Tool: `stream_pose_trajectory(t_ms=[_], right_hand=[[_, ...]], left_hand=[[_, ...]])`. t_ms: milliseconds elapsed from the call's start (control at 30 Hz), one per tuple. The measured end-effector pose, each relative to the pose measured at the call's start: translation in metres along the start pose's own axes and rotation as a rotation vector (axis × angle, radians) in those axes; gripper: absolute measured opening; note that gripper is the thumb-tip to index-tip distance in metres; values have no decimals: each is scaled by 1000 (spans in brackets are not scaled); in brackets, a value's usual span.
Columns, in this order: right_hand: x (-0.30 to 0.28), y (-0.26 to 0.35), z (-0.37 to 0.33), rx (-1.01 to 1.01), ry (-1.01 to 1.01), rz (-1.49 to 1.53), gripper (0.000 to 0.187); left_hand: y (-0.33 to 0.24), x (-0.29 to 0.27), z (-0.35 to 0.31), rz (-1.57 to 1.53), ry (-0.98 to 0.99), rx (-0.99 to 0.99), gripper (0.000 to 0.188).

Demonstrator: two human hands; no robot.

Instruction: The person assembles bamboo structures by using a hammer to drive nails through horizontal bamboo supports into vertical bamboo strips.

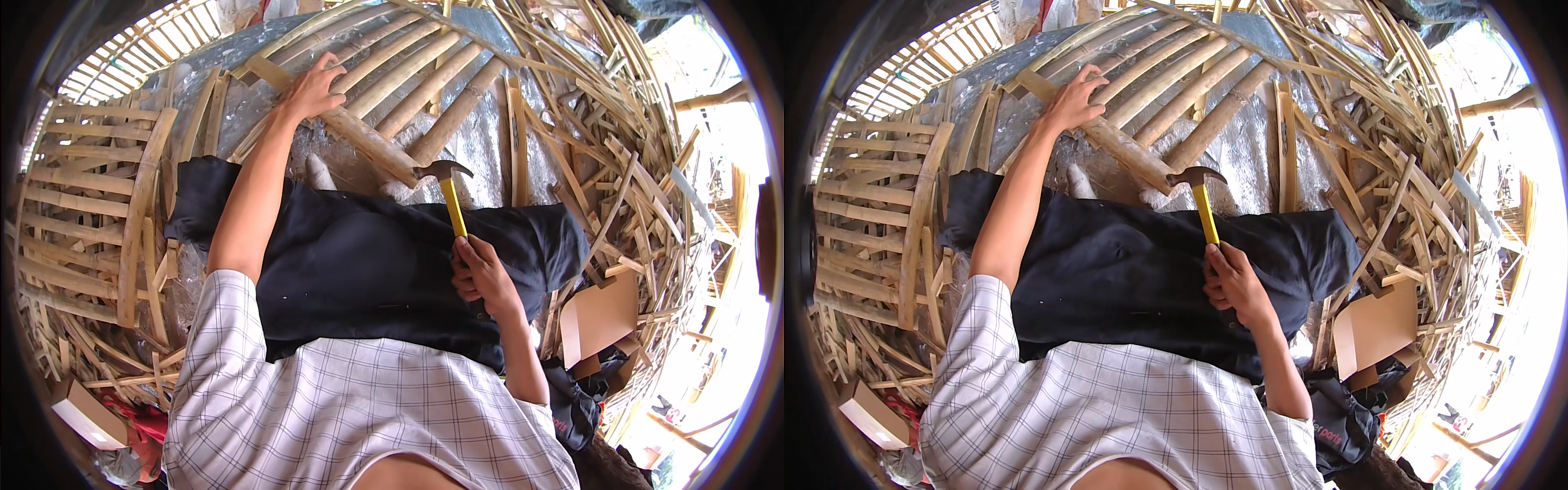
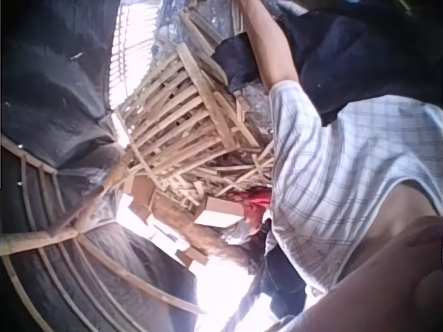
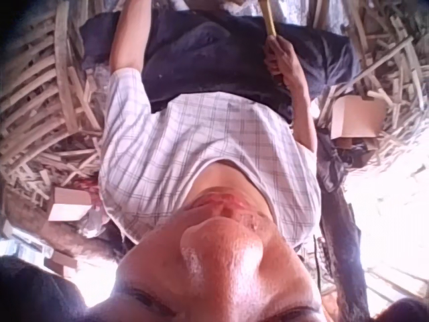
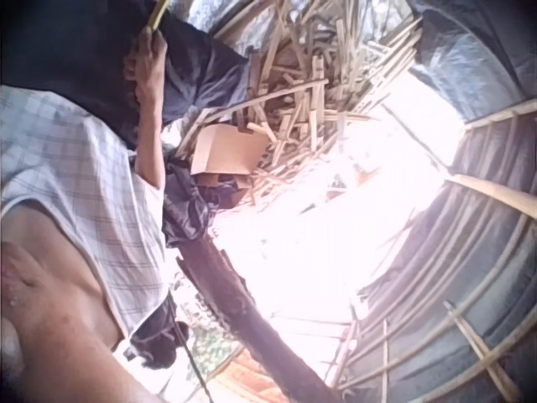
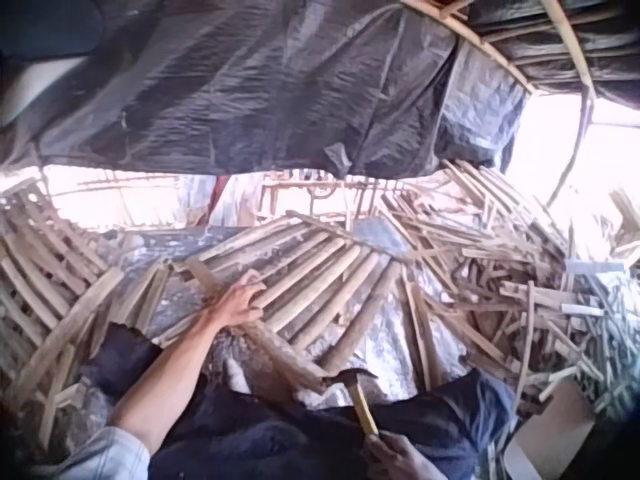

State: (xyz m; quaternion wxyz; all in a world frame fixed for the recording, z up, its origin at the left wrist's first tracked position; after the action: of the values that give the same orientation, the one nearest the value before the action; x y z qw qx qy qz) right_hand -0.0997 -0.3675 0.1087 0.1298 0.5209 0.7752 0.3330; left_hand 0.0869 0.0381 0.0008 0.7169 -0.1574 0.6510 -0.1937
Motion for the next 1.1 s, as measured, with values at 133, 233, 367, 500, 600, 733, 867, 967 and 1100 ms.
stream_pose_trajectory(t_ms=[133, 233, 367, 500, 600, 733, 867, 967, 1100], right_hand=[[4, 0, 0, 9, 24, -18, 34], [2, -1, 0, 19, 35, -10, 34], [4, 0, -1, 22, 54, 20, 34], [2, -1, -2, 10, 52, 60, 33], [3, 0, -2, 3, 24, 72, 33], [1, 3, 1, 14, 35, 103, 33], [0, 2, 5, 21, 22, 116, 34], [-2, 4, 5, 22, 26, 110, 34], [-6, 26, 4, 32, -19, 28, 33]], left_hand=[[15, 1, 9, -16, -15, -30, 62], [7, 13, 12, 160, 56, -59, 67], [10, 17, 16, 255, 154, -90, 76], [-3, 11, 18, 244, 236, -79, 82], [1, 17, 18, 183, 190, -24, 86], [0, 21, 18, 135, 207, -95, 84], [-23, 24, 15, 19, 12, -72, 62], [-93, 3, 0, -13, 151, -28, 58], [-128, 47, -31, 218, -8, 179, 59]])
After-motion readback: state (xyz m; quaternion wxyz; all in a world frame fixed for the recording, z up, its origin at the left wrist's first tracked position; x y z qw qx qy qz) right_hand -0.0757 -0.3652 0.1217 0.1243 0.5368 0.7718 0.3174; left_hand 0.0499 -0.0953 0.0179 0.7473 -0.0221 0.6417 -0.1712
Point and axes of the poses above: each hand's wrist, its own z-axis towards the middle knuckle, its own x-axis out of the palm, y = z × x, the point moved 5 cm from there along z, towards the middle knuckle
